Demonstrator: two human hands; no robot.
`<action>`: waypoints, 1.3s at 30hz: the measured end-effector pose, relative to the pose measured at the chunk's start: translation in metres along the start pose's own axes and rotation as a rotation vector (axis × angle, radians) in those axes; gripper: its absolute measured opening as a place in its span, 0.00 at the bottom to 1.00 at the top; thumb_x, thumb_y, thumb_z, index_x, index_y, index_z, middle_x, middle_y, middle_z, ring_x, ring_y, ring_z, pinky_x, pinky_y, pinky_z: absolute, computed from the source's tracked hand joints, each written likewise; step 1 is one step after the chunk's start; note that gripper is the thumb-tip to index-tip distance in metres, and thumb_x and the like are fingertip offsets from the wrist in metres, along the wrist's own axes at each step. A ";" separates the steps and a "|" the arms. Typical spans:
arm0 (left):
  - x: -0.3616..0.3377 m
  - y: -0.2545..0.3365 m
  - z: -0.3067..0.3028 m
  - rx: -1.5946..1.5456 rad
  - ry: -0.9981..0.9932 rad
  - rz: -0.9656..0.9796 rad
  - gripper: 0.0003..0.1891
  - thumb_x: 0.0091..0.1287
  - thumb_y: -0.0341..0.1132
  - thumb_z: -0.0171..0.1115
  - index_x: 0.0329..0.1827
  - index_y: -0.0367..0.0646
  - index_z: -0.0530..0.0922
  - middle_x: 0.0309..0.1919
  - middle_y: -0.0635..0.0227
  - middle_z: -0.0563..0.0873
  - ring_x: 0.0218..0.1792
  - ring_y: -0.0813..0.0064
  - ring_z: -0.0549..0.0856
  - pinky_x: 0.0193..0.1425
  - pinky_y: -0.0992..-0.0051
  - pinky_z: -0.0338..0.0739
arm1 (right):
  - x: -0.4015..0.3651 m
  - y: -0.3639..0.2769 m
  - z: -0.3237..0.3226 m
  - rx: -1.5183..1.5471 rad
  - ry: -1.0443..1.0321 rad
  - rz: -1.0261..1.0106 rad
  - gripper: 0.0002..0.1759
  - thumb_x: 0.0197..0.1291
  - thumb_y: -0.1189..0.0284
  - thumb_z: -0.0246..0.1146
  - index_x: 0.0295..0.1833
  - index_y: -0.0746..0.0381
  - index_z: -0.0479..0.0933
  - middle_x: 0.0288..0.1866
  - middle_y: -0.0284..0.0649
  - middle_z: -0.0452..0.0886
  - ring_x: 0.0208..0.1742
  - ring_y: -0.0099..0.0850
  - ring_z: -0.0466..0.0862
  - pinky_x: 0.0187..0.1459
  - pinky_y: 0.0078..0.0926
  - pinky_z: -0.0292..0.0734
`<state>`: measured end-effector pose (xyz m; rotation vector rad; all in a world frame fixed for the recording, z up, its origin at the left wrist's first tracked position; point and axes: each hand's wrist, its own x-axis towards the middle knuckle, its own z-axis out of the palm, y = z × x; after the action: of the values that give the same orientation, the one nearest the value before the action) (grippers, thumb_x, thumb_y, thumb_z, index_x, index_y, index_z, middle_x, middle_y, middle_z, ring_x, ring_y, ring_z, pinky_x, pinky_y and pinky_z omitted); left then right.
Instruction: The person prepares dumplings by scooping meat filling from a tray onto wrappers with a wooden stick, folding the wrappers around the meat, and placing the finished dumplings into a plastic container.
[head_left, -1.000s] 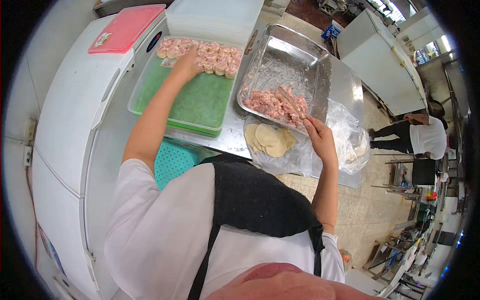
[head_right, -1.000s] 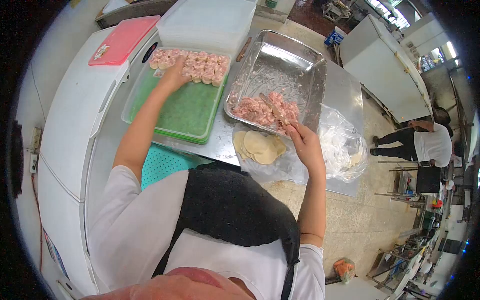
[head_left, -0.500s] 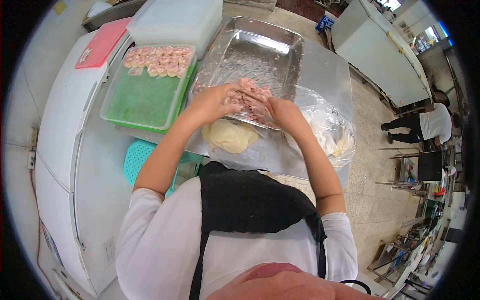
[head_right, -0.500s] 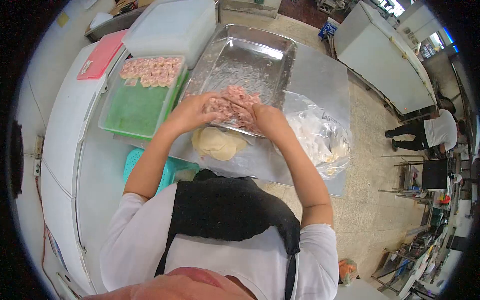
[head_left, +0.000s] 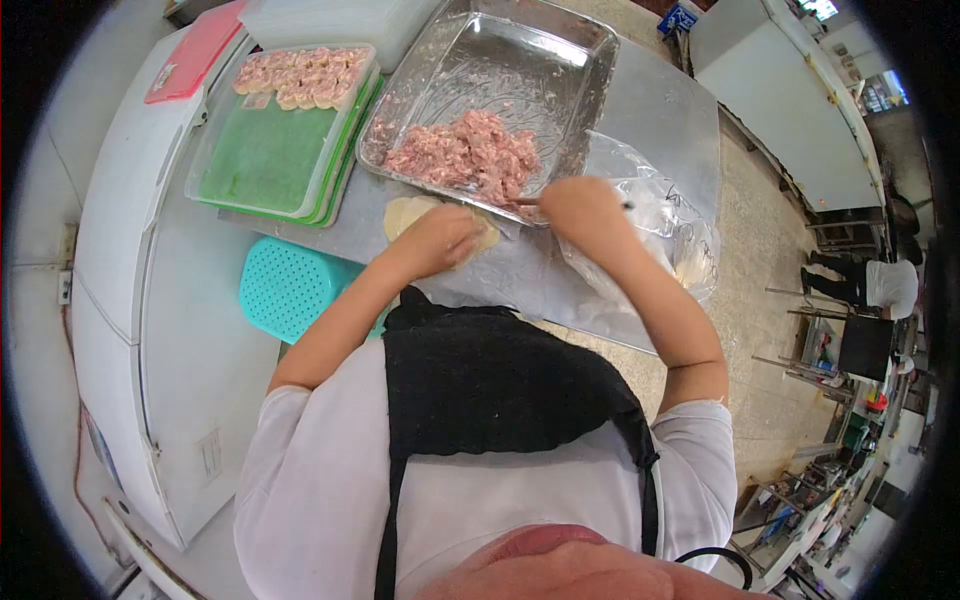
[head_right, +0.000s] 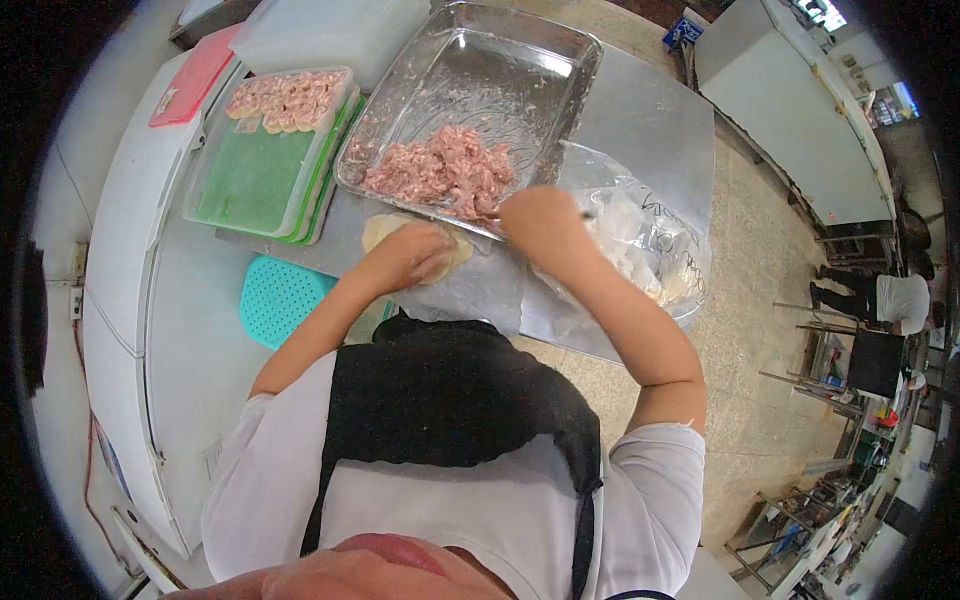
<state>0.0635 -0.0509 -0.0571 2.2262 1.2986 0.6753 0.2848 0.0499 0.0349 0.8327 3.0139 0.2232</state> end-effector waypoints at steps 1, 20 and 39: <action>0.005 -0.004 0.000 0.073 0.044 0.011 0.12 0.63 0.36 0.59 0.45 0.41 0.81 0.43 0.61 0.85 0.47 0.58 0.81 0.54 0.63 0.74 | 0.000 0.012 -0.012 -0.054 -0.050 0.041 0.07 0.48 0.73 0.60 0.25 0.59 0.83 0.24 0.42 0.83 0.28 0.38 0.86 0.25 0.36 0.78; -0.027 -0.046 -0.024 -0.076 -0.070 0.122 0.18 0.57 0.36 0.65 0.50 0.42 0.78 0.43 0.61 0.81 0.48 0.55 0.78 0.55 0.60 0.72 | 0.081 -0.033 0.016 0.421 -0.010 0.326 0.19 0.66 0.62 0.53 0.30 0.64 0.79 0.29 0.54 0.81 0.34 0.51 0.83 0.37 0.49 0.77; -0.023 -0.074 -0.060 -0.297 -0.018 0.004 0.11 0.66 0.38 0.58 0.35 0.37 0.79 0.30 0.54 0.81 0.37 0.53 0.81 0.43 0.61 0.74 | 0.093 -0.069 0.032 0.945 0.066 0.402 0.23 0.67 0.59 0.57 0.27 0.67 0.77 0.20 0.45 0.79 0.22 0.30 0.77 0.29 0.31 0.70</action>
<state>-0.0320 -0.0293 -0.0603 1.9901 1.1045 0.7916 0.1708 0.0432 -0.0039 1.4583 2.8731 -1.2755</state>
